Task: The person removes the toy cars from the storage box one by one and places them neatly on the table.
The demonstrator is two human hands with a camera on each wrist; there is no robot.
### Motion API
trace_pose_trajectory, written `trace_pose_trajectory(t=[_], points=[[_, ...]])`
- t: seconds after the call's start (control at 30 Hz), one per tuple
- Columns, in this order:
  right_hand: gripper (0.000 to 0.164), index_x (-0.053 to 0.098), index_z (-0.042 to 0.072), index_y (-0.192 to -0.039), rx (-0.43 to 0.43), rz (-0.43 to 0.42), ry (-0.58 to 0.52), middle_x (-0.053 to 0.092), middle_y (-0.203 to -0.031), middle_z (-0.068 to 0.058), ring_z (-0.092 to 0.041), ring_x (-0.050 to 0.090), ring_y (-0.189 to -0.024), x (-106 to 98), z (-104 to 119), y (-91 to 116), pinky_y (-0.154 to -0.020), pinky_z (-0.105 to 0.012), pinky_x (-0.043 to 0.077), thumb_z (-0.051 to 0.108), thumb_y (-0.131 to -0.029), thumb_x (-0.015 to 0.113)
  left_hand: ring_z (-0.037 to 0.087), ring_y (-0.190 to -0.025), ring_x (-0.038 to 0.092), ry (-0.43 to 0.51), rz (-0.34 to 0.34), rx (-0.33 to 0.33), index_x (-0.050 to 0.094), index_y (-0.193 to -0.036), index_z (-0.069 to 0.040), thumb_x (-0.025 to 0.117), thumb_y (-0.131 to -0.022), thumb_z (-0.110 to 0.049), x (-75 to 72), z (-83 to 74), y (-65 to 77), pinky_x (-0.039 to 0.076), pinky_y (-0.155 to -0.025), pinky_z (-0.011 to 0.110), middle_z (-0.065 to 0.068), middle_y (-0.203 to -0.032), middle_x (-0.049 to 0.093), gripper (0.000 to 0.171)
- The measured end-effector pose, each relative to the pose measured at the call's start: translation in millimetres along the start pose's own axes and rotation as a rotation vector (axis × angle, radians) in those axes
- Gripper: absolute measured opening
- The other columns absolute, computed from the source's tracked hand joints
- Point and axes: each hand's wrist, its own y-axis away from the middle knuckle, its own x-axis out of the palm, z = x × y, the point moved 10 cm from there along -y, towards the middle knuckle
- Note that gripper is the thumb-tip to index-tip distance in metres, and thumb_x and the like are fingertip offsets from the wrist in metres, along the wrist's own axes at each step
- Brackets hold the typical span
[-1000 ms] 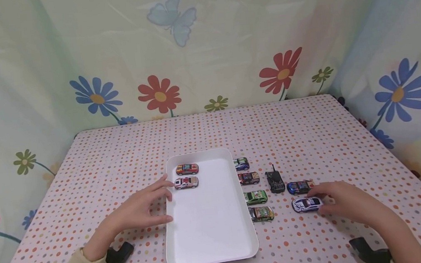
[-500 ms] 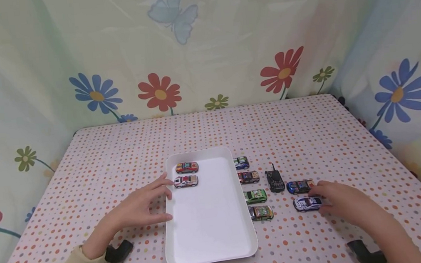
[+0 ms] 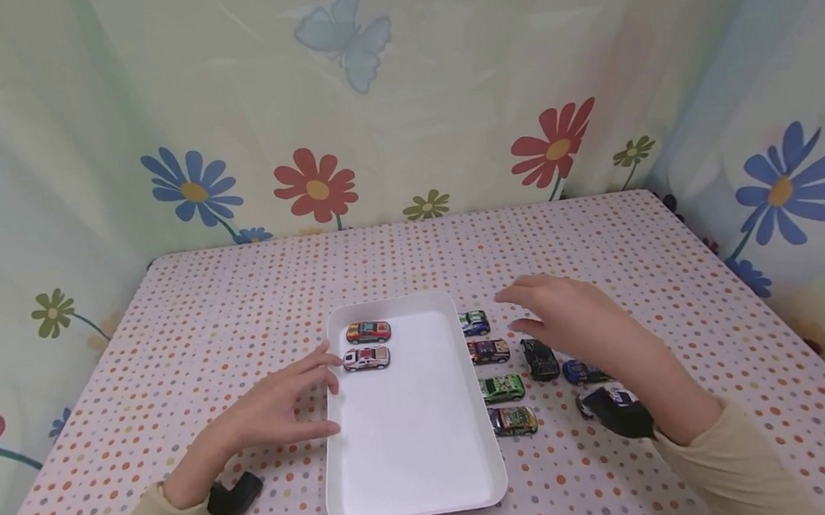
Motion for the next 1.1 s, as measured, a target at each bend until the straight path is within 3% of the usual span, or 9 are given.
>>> trace_pose_trajectory(t=[0.1, 0.23, 0.43, 0.57, 0.77, 1.1], points=[[0.037, 0.066, 0.007, -0.113, -0.092, -0.023, -0.025, 0.064, -0.110, -0.011, -0.029, 0.062, -0.098, 2.3, 33.8, -30.0, -0.076, -0.044, 0.053, 0.012, -0.079, 0.076, 0.016, -0.139, 0.012, -0.006, 0.001, 0.000, 0.055, -0.098, -0.022, 0.066, -0.077, -0.059, 0.6, -0.1, -0.1, 0.039, -0.098, 0.043, -0.004, -0.136, 0.044, 0.044], [0.036, 0.066, 0.007, -0.113, -0.165, 0.027, -0.057, 0.064, -0.111, -0.008, -0.023, 0.062, -0.097, 21.5, 70.9, -68.3, -0.077, -0.036, 0.053, 0.014, -0.079, 0.076, 0.016, -0.139, 0.012, -0.007, 0.004, -0.011, 0.055, -0.098, -0.022, 0.067, -0.077, -0.058, 1.4, 0.8, 0.5, 0.037, -0.100, 0.043, -0.004, -0.136, 0.044, 0.043], [0.030, 0.067, 0.007, -0.111, -0.268, 0.087, -0.154, 0.065, -0.108, -0.006, -0.020, 0.061, -0.097, 52.7, 106.0, -101.8, -0.079, -0.032, 0.051, 0.014, -0.082, 0.073, 0.018, -0.139, 0.014, -0.002, 0.005, 0.003, 0.056, -0.099, -0.023, 0.067, -0.078, -0.057, 1.2, -0.5, 0.0, 0.037, -0.100, 0.043, -0.003, -0.135, 0.045, 0.042], [0.027, 0.067, 0.006, -0.106, -0.272, 0.132, -0.150, 0.066, -0.101, -0.005, -0.019, 0.062, -0.089, 75.1, 113.1, -112.4, -0.073, -0.030, 0.051, 0.014, -0.081, 0.074, 0.019, -0.139, 0.015, -0.006, 0.002, 0.008, 0.056, -0.099, -0.022, 0.068, -0.078, -0.056, 0.6, -0.5, -0.1, 0.038, -0.099, 0.042, -0.003, -0.135, 0.045, 0.041], [0.020, 0.068, 0.011, -0.094, -0.237, 0.198, -0.015, 0.062, -0.083, 0.003, -0.010, 0.054, -0.071, 106.2, 115.2, -118.4, -0.063, -0.026, 0.047, 0.020, -0.078, 0.077, 0.020, -0.139, 0.015, -0.009, -0.005, 0.004, 0.056, -0.098, -0.022, 0.068, -0.077, -0.056, 0.7, 1.0, 0.3, 0.039, -0.098, 0.043, -0.002, -0.136, 0.045, 0.041], [0.020, 0.060, 0.016, -0.081, -0.203, 0.206, 0.117, 0.054, -0.074, 0.006, -0.012, 0.050, -0.064, 125.8, 117.7, -118.4, -0.058, -0.026, 0.046, 0.020, -0.077, 0.078, 0.021, -0.139, 0.016, -0.009, -0.014, 0.022, 0.056, -0.098, -0.023, 0.065, -0.078, -0.060, -0.2, 0.4, 0.3, 0.039, -0.098, 0.042, -0.002, -0.136, 0.045, 0.043]])
